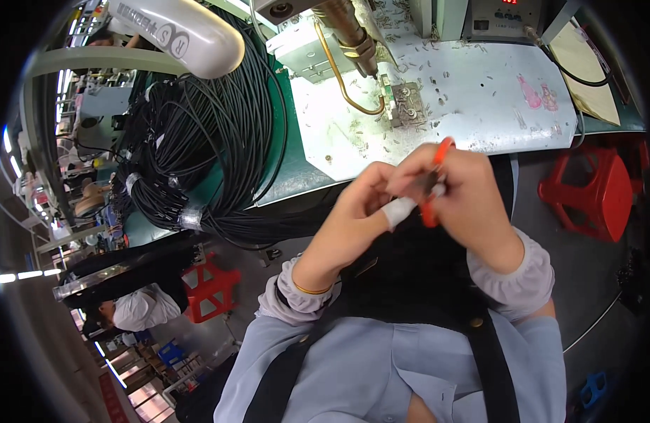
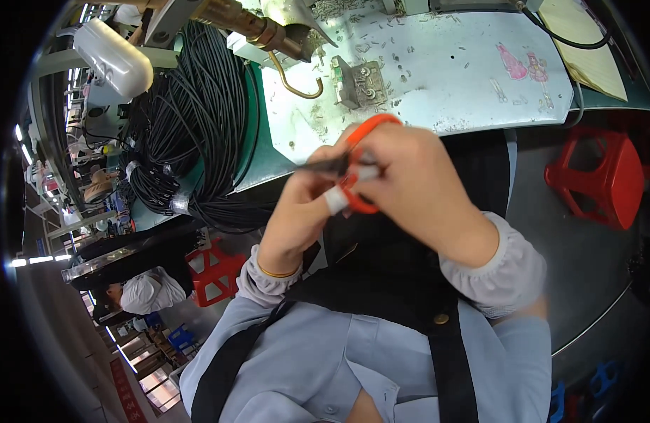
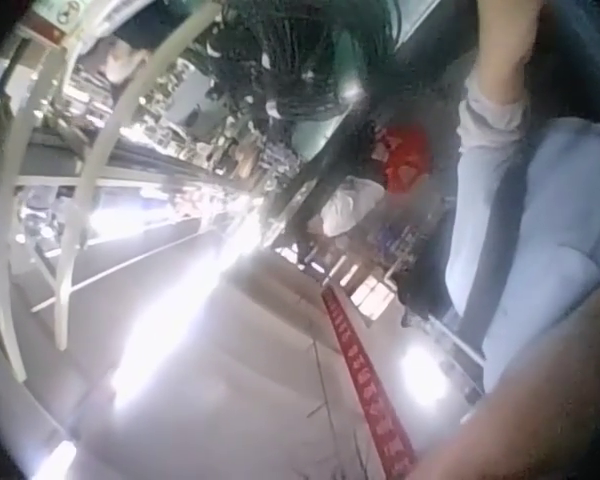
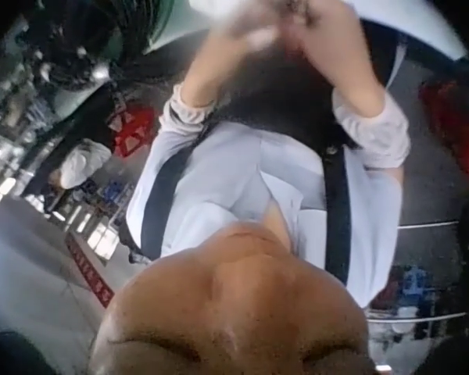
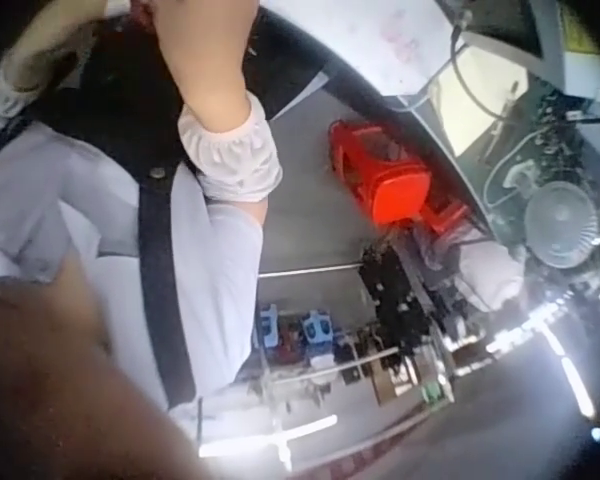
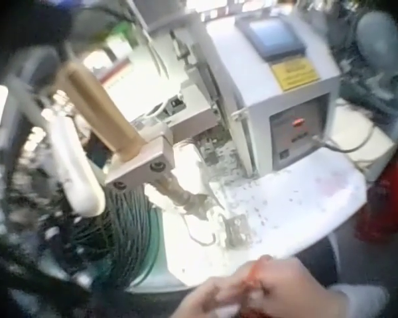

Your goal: The person gathers a bundle of cables, separates them one at a time, and trims the wire ends using shears before placing each into a machine for processing.

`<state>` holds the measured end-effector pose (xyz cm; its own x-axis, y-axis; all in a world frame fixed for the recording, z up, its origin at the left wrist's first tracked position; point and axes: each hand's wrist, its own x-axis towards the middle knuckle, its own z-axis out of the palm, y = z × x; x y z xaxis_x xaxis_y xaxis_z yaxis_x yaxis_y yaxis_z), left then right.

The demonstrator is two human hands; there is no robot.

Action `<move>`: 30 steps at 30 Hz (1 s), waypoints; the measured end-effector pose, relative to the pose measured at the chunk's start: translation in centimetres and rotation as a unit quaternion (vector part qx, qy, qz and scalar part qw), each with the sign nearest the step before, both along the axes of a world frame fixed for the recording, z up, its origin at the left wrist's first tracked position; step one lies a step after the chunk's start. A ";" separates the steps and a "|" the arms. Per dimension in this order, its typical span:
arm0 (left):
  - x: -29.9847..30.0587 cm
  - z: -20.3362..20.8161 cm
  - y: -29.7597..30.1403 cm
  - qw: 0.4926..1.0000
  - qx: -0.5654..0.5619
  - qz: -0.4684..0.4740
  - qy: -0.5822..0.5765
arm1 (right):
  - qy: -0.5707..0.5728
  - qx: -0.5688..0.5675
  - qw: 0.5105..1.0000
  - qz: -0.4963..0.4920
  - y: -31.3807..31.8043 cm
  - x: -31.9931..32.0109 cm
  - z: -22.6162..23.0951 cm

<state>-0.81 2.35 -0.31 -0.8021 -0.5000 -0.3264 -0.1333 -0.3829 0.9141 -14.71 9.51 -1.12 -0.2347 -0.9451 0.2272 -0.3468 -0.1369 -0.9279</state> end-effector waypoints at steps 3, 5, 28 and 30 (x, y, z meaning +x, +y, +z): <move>1.4 0.0 -1.0 0.994 0.095 -0.049 0.011 | -0.205 0.029 0.978 -0.022 0.0 -0.2 -0.2; 1.3 0.3 -0.6 0.997 0.075 -0.017 0.001 | -0.185 0.047 0.980 -0.055 0.0 0.1 -0.3; 1.9 1.3 -1.4 0.978 0.208 0.018 0.018 | 0.386 -0.224 0.894 0.034 0.4 -1.5 1.0; 2.1 1.2 -1.5 0.967 0.253 0.007 0.024 | 0.397 -0.242 0.885 0.009 0.8 -1.8 0.3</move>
<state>1.25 0.83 0.93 -0.8172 -0.2961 -0.4946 -0.0874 -0.7844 0.6140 -16.56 10.27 -0.80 0.1948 -0.6941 0.6930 -0.8566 -0.4646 -0.2245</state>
